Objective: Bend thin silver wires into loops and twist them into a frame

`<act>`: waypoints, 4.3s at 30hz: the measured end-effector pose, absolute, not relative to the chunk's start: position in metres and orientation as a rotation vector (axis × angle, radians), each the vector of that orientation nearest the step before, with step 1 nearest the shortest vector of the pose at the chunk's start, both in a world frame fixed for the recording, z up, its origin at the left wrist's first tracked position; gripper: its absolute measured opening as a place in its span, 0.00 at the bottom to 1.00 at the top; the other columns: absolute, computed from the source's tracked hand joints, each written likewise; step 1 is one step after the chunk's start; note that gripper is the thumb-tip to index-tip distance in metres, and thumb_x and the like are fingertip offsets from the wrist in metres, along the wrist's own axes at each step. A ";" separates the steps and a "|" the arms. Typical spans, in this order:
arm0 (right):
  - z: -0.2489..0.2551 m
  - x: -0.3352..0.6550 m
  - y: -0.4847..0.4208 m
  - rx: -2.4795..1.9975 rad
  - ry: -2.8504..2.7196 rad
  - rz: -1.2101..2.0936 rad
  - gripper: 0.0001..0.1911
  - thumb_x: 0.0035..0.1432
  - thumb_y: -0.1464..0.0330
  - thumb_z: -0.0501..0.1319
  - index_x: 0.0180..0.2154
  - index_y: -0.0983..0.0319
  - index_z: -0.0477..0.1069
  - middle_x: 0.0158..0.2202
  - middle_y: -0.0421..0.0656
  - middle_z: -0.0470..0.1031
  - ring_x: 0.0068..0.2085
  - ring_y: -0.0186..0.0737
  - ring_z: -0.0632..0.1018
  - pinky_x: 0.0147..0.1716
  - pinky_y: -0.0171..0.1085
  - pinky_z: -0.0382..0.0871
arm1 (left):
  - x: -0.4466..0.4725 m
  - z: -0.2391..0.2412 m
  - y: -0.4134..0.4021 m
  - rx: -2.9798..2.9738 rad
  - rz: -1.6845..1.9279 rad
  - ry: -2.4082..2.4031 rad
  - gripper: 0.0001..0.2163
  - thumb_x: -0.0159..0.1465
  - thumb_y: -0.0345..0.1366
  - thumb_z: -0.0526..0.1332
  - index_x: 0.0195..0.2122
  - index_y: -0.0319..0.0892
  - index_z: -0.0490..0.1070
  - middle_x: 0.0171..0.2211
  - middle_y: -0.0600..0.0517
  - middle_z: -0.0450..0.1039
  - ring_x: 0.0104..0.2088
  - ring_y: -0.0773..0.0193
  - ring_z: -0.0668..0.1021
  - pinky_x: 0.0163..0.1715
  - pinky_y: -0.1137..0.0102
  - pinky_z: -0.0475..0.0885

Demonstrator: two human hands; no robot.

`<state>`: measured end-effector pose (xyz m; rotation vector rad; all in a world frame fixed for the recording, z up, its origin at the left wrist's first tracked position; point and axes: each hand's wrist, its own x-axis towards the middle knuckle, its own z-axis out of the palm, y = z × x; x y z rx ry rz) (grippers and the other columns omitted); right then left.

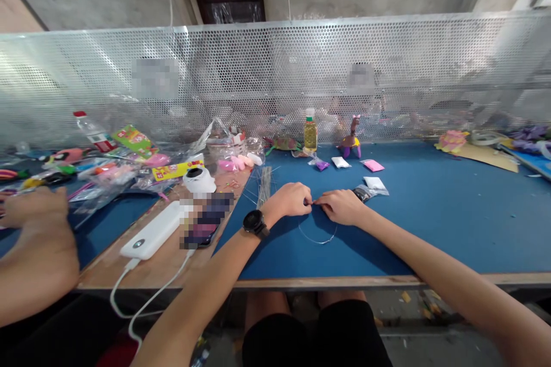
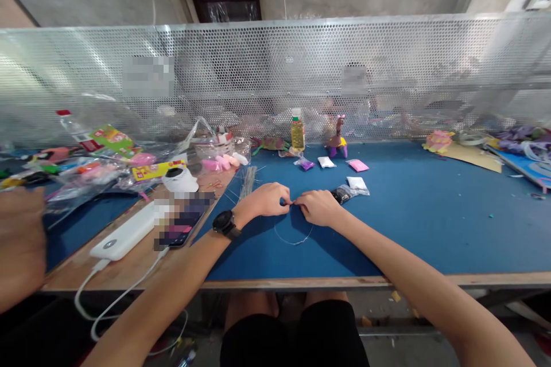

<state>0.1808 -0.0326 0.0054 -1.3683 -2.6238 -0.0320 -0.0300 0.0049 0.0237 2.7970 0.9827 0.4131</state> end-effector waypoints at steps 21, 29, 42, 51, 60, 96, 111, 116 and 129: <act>-0.017 0.188 0.009 -1.574 -2.086 0.789 0.14 0.58 0.55 0.66 0.31 0.57 0.82 0.30 0.40 0.83 0.31 0.38 0.80 0.28 0.32 0.66 | -0.038 0.016 0.016 2.581 0.443 0.907 0.10 0.60 0.32 0.62 0.35 0.40 0.85 0.33 0.48 0.82 0.29 0.66 0.75 0.31 0.72 0.64; -0.007 0.187 0.004 -1.580 -2.113 0.754 0.15 0.58 0.57 0.63 0.29 0.60 0.82 0.24 0.41 0.80 0.27 0.38 0.76 0.26 0.33 0.62 | -0.032 0.016 0.011 2.442 0.474 0.943 0.09 0.60 0.34 0.64 0.37 0.38 0.84 0.31 0.48 0.82 0.29 0.65 0.77 0.32 0.73 0.66; -0.006 0.197 0.009 -1.595 -2.148 0.760 0.12 0.57 0.60 0.65 0.27 0.60 0.79 0.24 0.41 0.81 0.27 0.37 0.79 0.27 0.33 0.65 | -0.019 0.008 0.006 2.529 0.552 0.909 0.10 0.61 0.31 0.63 0.38 0.38 0.84 0.35 0.47 0.81 0.32 0.64 0.77 0.34 0.72 0.67; -0.005 0.197 0.013 -1.610 -2.099 0.872 0.15 0.53 0.54 0.69 0.29 0.60 0.78 0.22 0.38 0.78 0.25 0.35 0.76 0.26 0.32 0.64 | -0.018 0.013 -0.001 2.787 0.459 0.913 0.09 0.59 0.32 0.62 0.33 0.43 0.84 0.33 0.48 0.79 0.33 0.62 0.77 0.34 0.70 0.66; -0.009 0.201 0.012 -1.761 -2.036 0.814 0.26 0.46 0.44 0.71 0.25 0.60 0.73 0.18 0.38 0.73 0.21 0.33 0.72 0.21 0.32 0.60 | -0.017 0.004 0.003 2.656 0.548 0.969 0.08 0.60 0.32 0.60 0.32 0.41 0.81 0.29 0.50 0.77 0.28 0.65 0.73 0.30 0.71 0.63; 0.019 0.184 -0.011 -0.999 -1.255 1.969 0.10 0.59 0.63 0.60 0.30 0.60 0.62 0.17 0.28 0.47 0.17 0.27 0.46 0.15 0.30 0.39 | -0.017 0.019 0.009 1.182 0.524 0.701 0.07 0.63 0.38 0.60 0.33 0.39 0.68 0.20 0.62 0.49 0.15 0.76 0.49 0.13 0.77 0.45; 0.028 0.185 -0.020 -1.032 -1.391 1.803 0.14 0.58 0.57 0.61 0.29 0.58 0.60 0.17 0.28 0.42 0.18 0.29 0.43 0.16 0.33 0.38 | -0.016 0.032 -0.002 1.216 0.562 0.674 0.10 0.59 0.41 0.60 0.28 0.40 0.66 0.20 0.59 0.52 0.17 0.75 0.53 0.15 0.76 0.45; 0.036 0.187 -0.027 -1.021 -1.802 0.967 0.23 0.64 0.48 0.57 0.32 0.60 0.71 0.20 0.34 0.57 0.22 0.32 0.57 0.23 0.34 0.50 | -0.023 0.042 -0.011 1.977 0.915 0.835 0.14 0.67 0.43 0.58 0.37 0.37 0.78 0.22 0.54 0.63 0.22 0.70 0.62 0.24 0.73 0.57; 0.009 0.204 -0.007 -1.338 -2.198 0.041 0.20 0.63 0.48 0.63 0.34 0.58 0.78 0.45 0.48 0.68 0.50 0.49 0.71 0.46 0.42 0.65 | -0.038 0.023 0.012 3.034 0.656 0.866 0.16 0.73 0.38 0.53 0.38 0.40 0.80 0.34 0.44 0.76 0.40 0.57 0.73 0.47 0.62 0.62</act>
